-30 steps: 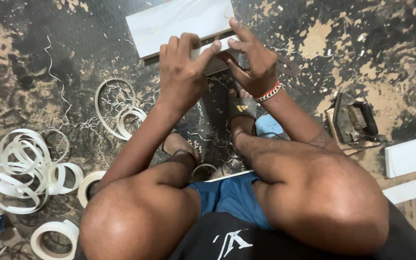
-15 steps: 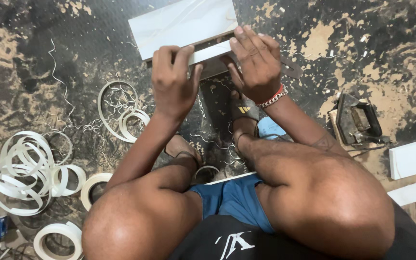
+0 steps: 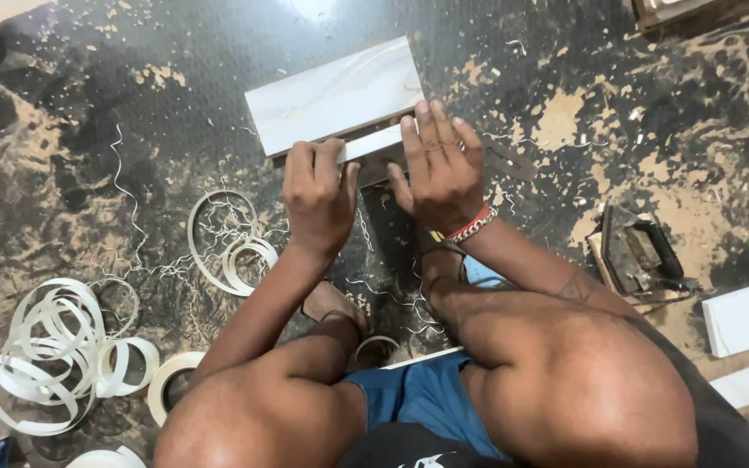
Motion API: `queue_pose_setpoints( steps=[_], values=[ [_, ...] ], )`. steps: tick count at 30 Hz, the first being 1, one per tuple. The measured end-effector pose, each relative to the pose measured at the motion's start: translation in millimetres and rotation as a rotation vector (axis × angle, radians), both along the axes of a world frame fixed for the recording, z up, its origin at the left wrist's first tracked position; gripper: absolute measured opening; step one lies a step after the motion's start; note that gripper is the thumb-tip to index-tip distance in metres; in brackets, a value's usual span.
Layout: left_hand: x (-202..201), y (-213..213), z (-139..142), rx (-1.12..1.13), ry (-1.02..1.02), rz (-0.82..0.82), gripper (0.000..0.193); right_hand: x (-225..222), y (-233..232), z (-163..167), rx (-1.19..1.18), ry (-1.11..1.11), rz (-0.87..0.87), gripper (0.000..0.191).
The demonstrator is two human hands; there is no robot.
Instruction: The person applies white edge banding to the edges of rectangular boards. They align the tape, press it down, and use a hot iron to bond it, then trim excess and fold the ends. The person repeats this process on multiple boards.
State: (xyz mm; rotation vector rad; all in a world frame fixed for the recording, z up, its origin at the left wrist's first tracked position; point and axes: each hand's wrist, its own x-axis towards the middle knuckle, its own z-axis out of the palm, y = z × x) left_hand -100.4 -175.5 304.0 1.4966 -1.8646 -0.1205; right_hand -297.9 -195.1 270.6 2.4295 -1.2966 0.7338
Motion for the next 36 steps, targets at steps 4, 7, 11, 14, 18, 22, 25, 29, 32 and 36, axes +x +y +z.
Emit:
queue_pose_setpoints(
  steps=[4, 7, 11, 14, 18, 22, 25, 29, 32, 36],
  values=[
    [-0.6, 1.8, -3.2, 0.001, 0.025, 0.001, 0.034, 10.1, 5.8, 1.6, 0.01, 0.052, -0.031, 0.064],
    [1.0, 3.8, -7.8, -0.001, 0.032, -0.002, 0.032, 19.9, 7.2, 5.0, -0.018, 0.057, -0.026, 0.069],
    [1.4, -0.4, -16.5, -0.016, 0.008, 0.001, 0.031, 32.3, 4.8, 9.4, 0.025, 0.042, -0.009, 0.066],
    [1.6, -9.2, -20.6, 0.007, -0.025, 0.011, 0.025, 37.5, 5.3, 14.6, 0.025, 0.016, 0.037, 0.06],
    [5.7, -6.3, -15.8, -0.003, -0.02, -0.012, 0.032, 26.1, 2.6, 35.9, 0.101, -0.113, 0.135, 0.052],
    [5.3, -1.3, -10.0, 0.011, -0.001, -0.028, 0.034, 8.2, -30.5, 65.7, 0.39, -0.327, 0.143, 0.051],
    [5.7, -3.5, -14.3, 0.029, 0.051, -0.05, 0.036, 14.8, -71.2, 71.8, 0.733, -0.048, 0.054, 0.066],
    [5.5, -14.8, -35.2, 0.186, 0.402, -0.134, 0.035, 37.6, -96.6, 55.7, 0.922, 0.076, 0.081, 0.082],
    [-5.5, -15.4, -59.2, 0.279, 0.644, -0.184, 0.032, 42.5, -96.6, 46.9, 0.891, 0.054, 0.073, 0.089],
    [-11.1, -14.5, -88.3, 0.347, 0.779, -0.166, 0.036, 49.0, -93.7, 50.0, 0.892, 0.232, -0.057, 0.093]
  ],
)
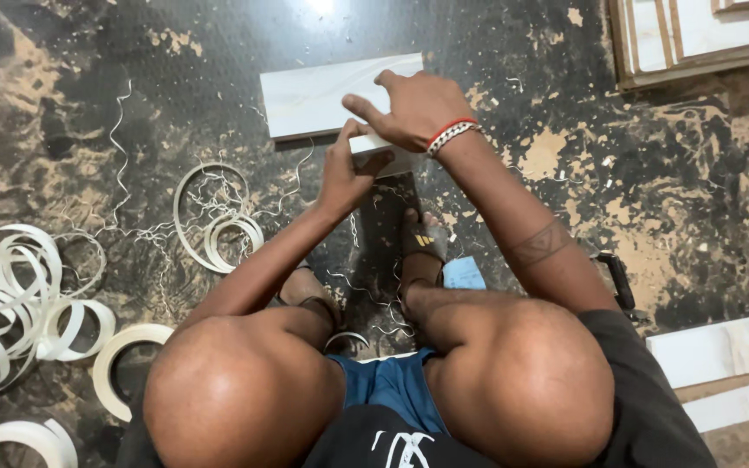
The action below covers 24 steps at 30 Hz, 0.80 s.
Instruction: The person applies white edge banding to the edges of rectangular boards. They align the tape, press it down, and use a hot iron to bond it, then trim excess and fold the ends. The person repeats this process on multiple boards.
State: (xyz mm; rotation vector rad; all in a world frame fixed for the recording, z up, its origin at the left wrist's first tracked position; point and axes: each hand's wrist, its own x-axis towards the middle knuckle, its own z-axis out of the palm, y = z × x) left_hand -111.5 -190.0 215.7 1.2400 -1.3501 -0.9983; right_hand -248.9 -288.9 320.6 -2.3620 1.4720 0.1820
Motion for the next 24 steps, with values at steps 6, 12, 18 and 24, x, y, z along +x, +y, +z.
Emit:
queue_pose_setpoints(
  steps=[6, 12, 18, 24],
  values=[
    [2.5, -1.2, -33.3, 0.176, 0.038, -0.079, 0.034, 44.9, 21.6, 3.3, -0.096, -0.123, 0.03, 0.107],
    [9.9, -0.3, -57.2, 0.256, -0.012, -0.095, 0.038, 84.2, 43.6, -3.4, -0.173, -0.002, 0.092, 0.113],
    [23.8, -9.0, -27.4, 0.24, -0.117, -0.084, 0.042, 94.2, 34.1, 2.1, -0.22, -0.145, 0.116, 0.112],
    [44.4, -25.6, 49.5, 0.088, -0.493, -0.104, 0.046, -33.5, 28.2, -34.3, -0.564, -1.211, 0.064, 0.052]
  ],
)
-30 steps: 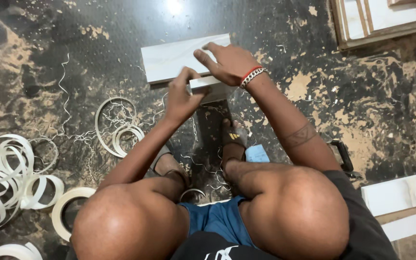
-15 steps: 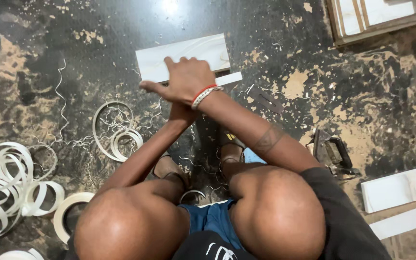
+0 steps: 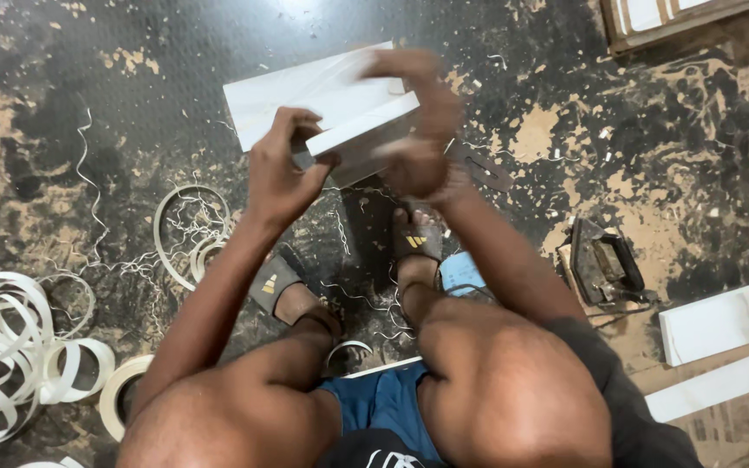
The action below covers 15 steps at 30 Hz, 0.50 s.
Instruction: The person applies white edge banding to the edges of rectangular boards. They align the tape, press it down, and use a hot iron to bond it, then trim excess and fold the ends. The person repeats this process on multiple boards.
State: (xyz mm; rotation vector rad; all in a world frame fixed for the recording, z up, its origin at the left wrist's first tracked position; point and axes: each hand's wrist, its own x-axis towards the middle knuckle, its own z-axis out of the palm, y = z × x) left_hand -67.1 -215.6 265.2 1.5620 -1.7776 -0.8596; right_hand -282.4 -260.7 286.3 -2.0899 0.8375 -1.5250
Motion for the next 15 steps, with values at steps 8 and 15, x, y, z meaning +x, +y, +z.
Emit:
queue_pose_setpoints(
  steps=[8, 15],
  values=[
    [-29.1, -41.3, 41.5, -0.374, -0.61, -0.209, 0.071, -147.1, 31.9, -197.0, 0.605, 0.917, -0.499, 0.056],
    [-54.6, -63.8, 24.4, -0.559, -0.577, -0.199, 0.055, -161.7, 59.6, -278.5, 0.75, 1.018, -0.638, 0.039]
  ],
)
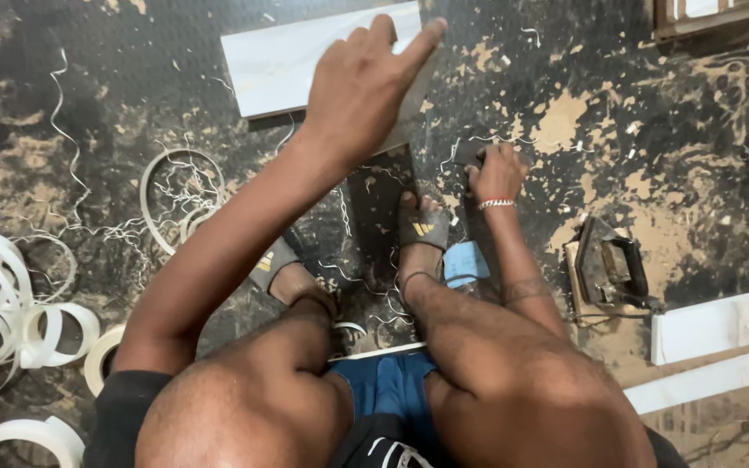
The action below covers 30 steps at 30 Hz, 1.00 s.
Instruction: The person applies white edge banding to the edges of rectangular boards. They align the tape, press it down, and use a hot iron to bond it, then trim excess and fold the ends. The person repeats this process on multiple boards.
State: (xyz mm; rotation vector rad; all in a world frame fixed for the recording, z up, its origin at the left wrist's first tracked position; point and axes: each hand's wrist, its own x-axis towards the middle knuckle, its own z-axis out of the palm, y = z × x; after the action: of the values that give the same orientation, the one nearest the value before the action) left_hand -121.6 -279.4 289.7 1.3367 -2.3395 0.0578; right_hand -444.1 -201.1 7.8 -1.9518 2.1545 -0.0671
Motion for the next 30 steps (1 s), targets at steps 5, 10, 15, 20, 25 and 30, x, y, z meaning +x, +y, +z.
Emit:
queue_pose_setpoints(
  steps=[5, 10, 15, 20, 25, 30],
  values=[
    [15.6, 4.1, 7.5, 0.044, 0.066, -0.046, 0.049, -11.7, -16.9, 7.6, -0.018, -0.043, 0.116, 0.06],
    [25.0, 19.0, 8.5, 0.202, 0.232, -0.044, 0.044, -11.5, -32.3, 17.9, -0.12, 0.027, 0.168, 0.043],
    [19.6, 11.7, -10.2, 0.377, 0.324, -0.048, 0.046, -6.1, -23.8, 61.9, -0.197, -0.588, 0.142, 0.029],
    [19.5, 7.7, -24.3, 0.383, 0.334, -0.044, 0.038, 9.3, 18.7, 126.1, 0.06, -1.125, -0.018, 0.02],
    [17.3, 6.1, -34.7, 0.329, 0.279, 0.01, 0.036, 23.2, 37.7, 142.7, 0.3, -1.343, 0.003, 0.024],
    [22.2, -2.5, -51.9, 0.319, 0.294, 0.079, 0.034, 19.2, 52.8, 118.2, 0.34, -1.048, -0.121, 0.018]
  ],
)
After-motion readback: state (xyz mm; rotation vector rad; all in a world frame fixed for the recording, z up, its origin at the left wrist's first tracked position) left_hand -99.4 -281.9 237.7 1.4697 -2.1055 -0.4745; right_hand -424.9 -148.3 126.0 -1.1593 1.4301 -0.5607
